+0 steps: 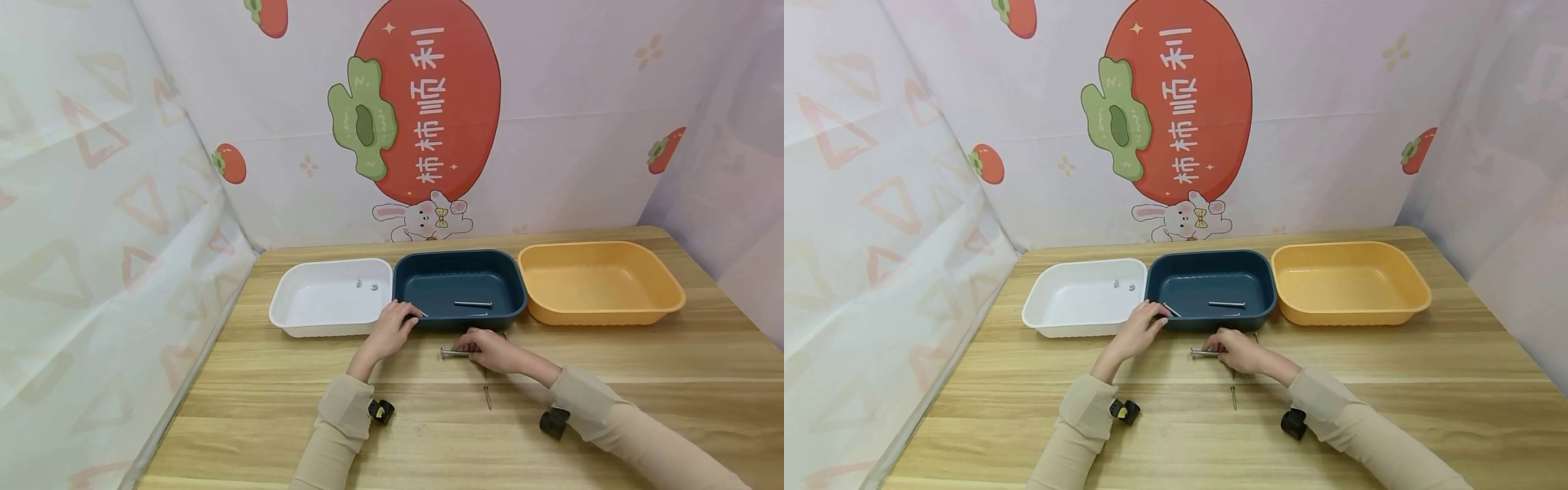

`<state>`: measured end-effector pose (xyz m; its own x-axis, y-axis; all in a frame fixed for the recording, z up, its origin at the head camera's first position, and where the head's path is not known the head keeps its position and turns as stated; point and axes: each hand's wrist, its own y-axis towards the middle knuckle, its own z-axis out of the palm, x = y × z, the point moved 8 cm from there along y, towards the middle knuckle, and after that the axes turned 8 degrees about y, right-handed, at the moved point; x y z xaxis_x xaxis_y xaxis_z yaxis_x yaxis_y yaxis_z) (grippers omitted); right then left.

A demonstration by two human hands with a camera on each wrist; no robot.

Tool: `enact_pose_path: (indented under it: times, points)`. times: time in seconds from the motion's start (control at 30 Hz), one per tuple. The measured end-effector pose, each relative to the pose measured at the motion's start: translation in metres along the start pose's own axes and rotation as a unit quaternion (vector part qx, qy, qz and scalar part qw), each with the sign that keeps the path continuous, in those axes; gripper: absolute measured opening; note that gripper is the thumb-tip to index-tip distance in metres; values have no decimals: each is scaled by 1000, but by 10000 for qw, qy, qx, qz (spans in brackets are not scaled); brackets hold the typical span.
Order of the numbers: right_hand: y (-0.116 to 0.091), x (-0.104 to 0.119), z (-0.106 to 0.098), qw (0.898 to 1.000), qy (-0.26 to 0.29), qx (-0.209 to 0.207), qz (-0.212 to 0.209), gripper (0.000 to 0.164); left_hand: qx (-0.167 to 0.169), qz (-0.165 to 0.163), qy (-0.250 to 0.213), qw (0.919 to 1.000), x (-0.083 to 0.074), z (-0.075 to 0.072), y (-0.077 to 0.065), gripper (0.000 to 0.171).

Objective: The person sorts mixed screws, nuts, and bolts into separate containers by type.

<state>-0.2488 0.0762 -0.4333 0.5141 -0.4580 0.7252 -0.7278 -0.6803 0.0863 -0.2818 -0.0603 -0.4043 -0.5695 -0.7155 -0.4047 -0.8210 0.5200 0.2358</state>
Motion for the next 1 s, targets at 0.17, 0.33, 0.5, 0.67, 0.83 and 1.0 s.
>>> enact_pose_path:
  times: [0.17, 0.33, 0.5, 0.67, 0.83, 1.0]
  points:
    - [-2, 3, -3, 9999, 98, -33, -89, 29, -38, -7, 9, 10000, 1, 0, 0, 13]
    - [-3, 8, -5, 9994, 194, -34, -283, 28, -99, 25, -22, 9999, 1, 0, 1, 13]
    - [-5, 12, -8, 9990, 283, -89, -345, 28, -85, 18, 9, 10000, 1, 0, 0, 13]
    - [-7, 13, -11, 9990, 361, -86, -243, 29, -61, 9, -25, 10000, 0, 1, 0, 13]
    - [-8, 17, -12, 9988, 425, -96, -224, 31, -64, 30, -10, 10000, 0, 0, 0, 14]
    - [-9, 23, -18, 9985, 303, -258, -377, 33, -90, 79, 7, 9999, 0, 0, -1, 13]
